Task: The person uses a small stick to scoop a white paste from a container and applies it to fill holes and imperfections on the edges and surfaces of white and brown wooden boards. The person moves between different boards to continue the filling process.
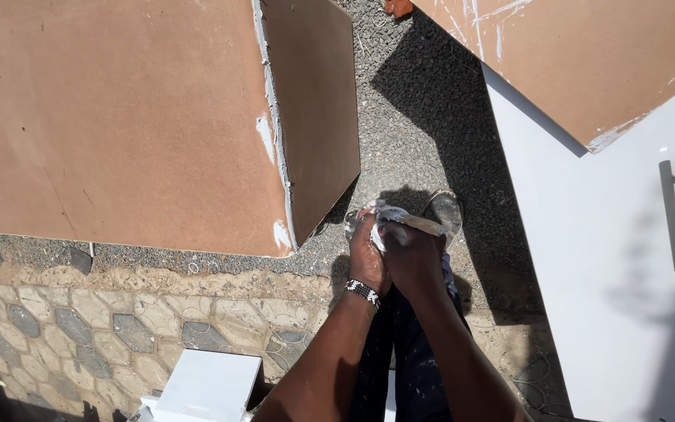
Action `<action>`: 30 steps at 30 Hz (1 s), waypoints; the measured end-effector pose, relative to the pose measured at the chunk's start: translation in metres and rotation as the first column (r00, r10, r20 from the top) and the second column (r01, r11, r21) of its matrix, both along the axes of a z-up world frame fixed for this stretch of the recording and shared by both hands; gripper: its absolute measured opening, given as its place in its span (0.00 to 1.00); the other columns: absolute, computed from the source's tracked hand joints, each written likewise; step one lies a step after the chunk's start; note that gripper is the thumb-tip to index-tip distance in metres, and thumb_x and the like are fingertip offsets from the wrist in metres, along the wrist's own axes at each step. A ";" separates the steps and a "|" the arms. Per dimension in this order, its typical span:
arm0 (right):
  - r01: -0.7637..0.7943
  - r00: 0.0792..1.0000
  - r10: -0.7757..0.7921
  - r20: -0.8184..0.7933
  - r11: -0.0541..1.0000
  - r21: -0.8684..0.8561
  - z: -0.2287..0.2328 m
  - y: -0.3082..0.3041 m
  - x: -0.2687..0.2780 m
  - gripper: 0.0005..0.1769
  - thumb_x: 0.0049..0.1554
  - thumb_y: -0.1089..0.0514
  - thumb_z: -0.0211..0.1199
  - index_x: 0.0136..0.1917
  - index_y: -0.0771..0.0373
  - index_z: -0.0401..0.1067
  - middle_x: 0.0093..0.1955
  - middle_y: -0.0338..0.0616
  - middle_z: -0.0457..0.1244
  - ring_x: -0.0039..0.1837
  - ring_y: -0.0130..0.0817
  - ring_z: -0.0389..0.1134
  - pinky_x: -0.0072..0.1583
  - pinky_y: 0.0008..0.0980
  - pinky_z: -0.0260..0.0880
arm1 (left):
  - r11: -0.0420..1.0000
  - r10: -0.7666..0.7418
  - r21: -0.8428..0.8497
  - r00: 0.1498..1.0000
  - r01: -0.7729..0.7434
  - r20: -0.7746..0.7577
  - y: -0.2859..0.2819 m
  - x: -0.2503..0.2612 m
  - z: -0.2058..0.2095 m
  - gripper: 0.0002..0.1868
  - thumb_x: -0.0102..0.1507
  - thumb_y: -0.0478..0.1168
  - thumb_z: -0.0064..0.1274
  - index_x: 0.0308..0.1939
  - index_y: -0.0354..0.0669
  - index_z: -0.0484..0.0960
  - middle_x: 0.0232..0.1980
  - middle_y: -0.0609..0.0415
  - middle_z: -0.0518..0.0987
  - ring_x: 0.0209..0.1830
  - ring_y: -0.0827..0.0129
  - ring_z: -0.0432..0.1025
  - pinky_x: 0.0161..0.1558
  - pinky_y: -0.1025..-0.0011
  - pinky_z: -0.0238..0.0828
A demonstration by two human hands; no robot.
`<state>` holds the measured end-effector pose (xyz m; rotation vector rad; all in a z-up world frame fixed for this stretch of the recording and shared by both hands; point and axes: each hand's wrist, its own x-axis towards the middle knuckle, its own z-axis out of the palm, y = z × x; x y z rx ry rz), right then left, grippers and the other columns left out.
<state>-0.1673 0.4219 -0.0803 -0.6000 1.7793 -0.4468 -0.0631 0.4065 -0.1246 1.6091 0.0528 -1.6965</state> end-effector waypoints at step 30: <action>0.017 0.984 0.030 0.177 0.967 -0.256 0.034 -0.316 -0.121 0.16 0.72 0.47 0.74 0.65 0.59 0.83 0.46 0.50 0.72 0.51 0.40 0.76 0.58 0.49 0.79 | 0.893 0.416 0.278 0.883 -0.353 -0.215 -0.201 -0.051 -0.014 0.41 0.74 0.78 0.56 0.60 0.44 0.92 0.60 0.36 0.91 0.63 0.31 0.86 0.67 0.36 0.88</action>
